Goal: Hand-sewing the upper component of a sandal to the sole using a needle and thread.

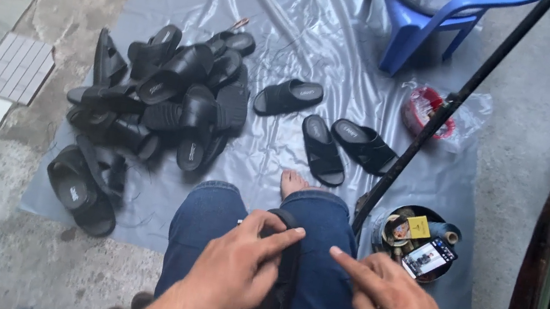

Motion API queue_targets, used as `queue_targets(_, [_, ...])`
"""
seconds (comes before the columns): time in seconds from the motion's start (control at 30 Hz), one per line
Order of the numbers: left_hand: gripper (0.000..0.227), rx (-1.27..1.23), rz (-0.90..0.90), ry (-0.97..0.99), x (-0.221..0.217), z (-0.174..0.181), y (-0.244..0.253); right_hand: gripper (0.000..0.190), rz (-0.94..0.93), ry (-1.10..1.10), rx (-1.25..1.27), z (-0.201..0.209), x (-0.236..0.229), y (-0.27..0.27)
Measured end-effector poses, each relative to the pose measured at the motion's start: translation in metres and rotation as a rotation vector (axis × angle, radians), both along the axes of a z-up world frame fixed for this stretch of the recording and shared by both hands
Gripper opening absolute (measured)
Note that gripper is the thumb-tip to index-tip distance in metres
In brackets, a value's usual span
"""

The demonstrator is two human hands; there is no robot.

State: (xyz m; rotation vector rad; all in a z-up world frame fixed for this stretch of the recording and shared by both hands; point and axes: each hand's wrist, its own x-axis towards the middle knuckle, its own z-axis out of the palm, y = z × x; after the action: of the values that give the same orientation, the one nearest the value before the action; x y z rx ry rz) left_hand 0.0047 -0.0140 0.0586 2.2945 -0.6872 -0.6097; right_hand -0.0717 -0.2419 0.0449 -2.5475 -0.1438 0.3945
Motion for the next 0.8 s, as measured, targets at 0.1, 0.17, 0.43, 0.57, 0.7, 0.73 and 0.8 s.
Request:
queue_targets(0.1, [0.045, -0.047, 0.008, -0.07, -0.003, -0.004, -0.004, 0.057, 0.004, 0.004, 0.094, 0.002, 0.0, 0.004])
queue_targets(0.17, [0.042, -0.035, 0.004, -0.071, -0.007, -0.014, -0.004, 0.057, 0.016, 0.043, 0.139, 0.004, 0.001, 0.01])
queue_targets(0.43, [0.013, -0.232, 0.165, -0.1, -0.012, -0.033, 0.006, 0.029, -0.196, -0.134, 0.392, -0.025, 0.016, 0.056])
queue_targets(0.57, [0.01, -0.364, 0.182, -0.21, -0.023, -0.034, 0.015, 0.021, -0.126, -0.053, 0.45, -0.014, 0.02, 0.057])
queue_targets(0.7, [0.009, -0.376, 0.147, -0.393, -0.034, -0.049, 0.018, 0.018, -0.104, -0.282, 0.068, -0.026, 0.017, 0.058])
queue_targets(0.73, [0.008, -0.346, 0.117, -0.448, -0.037, -0.052, 0.019, 0.023, -0.081, -0.2, -0.058, -0.03, 0.015, 0.06])
queue_targets(0.8, [0.008, -0.361, 0.106, -0.447, -0.036, -0.056, 0.019, 0.019, -0.104, -0.085, -0.096, -0.035, 0.014, 0.062])
